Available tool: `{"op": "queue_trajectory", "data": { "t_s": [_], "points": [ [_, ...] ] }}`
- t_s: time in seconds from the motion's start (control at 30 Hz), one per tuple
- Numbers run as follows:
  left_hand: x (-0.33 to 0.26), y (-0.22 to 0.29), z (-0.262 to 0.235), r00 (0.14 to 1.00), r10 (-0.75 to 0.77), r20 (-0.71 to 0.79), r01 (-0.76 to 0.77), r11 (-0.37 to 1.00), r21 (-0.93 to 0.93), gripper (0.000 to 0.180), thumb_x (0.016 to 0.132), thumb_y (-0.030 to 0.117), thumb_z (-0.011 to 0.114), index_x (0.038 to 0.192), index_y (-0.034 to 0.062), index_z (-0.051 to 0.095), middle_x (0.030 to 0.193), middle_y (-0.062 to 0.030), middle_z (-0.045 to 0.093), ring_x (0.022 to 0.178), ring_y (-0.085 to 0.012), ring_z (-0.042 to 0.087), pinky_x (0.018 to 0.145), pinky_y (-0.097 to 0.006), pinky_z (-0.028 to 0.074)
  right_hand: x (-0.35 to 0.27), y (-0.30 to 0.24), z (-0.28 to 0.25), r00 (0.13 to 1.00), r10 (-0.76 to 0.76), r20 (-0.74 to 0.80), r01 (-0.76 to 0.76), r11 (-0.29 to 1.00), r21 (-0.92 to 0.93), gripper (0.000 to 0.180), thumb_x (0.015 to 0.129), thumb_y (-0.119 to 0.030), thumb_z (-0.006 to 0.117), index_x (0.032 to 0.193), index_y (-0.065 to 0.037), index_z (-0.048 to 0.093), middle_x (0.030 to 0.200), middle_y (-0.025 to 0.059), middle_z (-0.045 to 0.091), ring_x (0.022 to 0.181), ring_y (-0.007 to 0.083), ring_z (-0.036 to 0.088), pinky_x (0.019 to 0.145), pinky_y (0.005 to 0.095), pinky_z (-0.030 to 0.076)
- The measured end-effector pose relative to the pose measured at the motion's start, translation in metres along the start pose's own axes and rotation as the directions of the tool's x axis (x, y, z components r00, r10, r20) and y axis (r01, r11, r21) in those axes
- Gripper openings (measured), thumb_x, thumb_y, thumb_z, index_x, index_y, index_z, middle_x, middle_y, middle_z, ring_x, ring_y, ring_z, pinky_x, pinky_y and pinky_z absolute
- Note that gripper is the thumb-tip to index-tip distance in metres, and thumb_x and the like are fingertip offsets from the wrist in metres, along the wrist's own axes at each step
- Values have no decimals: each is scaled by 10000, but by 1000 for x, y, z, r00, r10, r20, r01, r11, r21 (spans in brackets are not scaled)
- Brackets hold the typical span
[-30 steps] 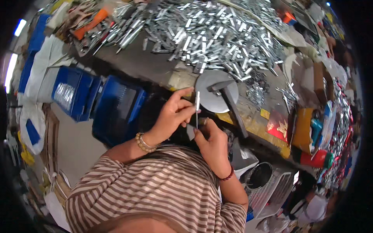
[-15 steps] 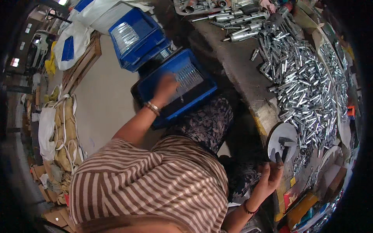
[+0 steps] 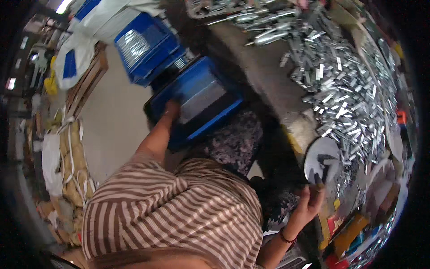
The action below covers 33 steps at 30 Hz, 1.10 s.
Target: The person assembles metal components by inserting pins into metal tubes and hammering them on a round metal platform, then places the assembled pieces into a blue tray.
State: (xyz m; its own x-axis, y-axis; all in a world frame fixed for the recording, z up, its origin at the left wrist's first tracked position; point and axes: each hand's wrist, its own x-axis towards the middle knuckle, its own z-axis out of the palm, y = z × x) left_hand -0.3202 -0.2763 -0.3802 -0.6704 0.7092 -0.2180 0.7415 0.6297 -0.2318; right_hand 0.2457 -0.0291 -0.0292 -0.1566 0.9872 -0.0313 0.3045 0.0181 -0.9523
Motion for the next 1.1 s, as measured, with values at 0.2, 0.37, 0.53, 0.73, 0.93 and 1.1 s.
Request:
{"op": "queue_trajectory", "data": {
  "t_s": [0.2,0.37,0.53,0.73,0.93,1.1],
  "points": [
    [-24,-8,-15,935,-354,12,294,758,-583,383,996,373,628,1151,32,710,1093,-263,722,984,-417,715,839,-530,547,5,-8,10,996,36,84,-47,990,132,363,1001,-42,657,1346,45,585,1051,60,688,855,86,634,742,243,545],
    [-7,58,-173,865,-440,-241,30,525,-851,292,1017,280,642,1105,5,689,1045,-209,738,970,-358,718,826,-458,547,3,-19,14,997,25,73,-37,985,167,339,999,-46,658,1323,42,609,1004,24,664,854,72,618,734,235,542],
    [-9,160,-381,768,-273,-579,-539,212,-815,167,973,108,725,1127,48,702,968,-61,728,853,-129,686,737,-298,542,4,-25,14,993,67,94,-84,977,196,315,999,-28,644,1307,33,628,964,-1,630,860,65,610,745,230,542],
    [38,240,-464,817,136,-561,-542,514,-665,429,916,253,727,1290,113,572,860,-118,715,819,-370,699,710,-489,538,-8,-27,5,992,59,109,-79,977,197,224,992,-46,670,1200,33,645,951,15,658,831,79,615,709,259,536],
    [72,232,-445,824,228,-518,-536,608,-585,483,840,114,692,1304,90,560,851,-124,676,773,-323,692,697,-457,534,-18,-59,-39,998,-69,2,68,984,-166,139,939,-72,718,1032,9,653,810,82,644,708,146,624,654,296,516],
    [27,248,-465,798,329,-505,-588,234,-775,377,851,10,722,1219,43,645,834,-18,636,766,-91,594,685,-257,487,29,-13,-112,866,-414,-280,128,725,-677,144,858,-110,765,910,-36,653,853,140,644,772,344,670,668,429,528]
  ]
}}
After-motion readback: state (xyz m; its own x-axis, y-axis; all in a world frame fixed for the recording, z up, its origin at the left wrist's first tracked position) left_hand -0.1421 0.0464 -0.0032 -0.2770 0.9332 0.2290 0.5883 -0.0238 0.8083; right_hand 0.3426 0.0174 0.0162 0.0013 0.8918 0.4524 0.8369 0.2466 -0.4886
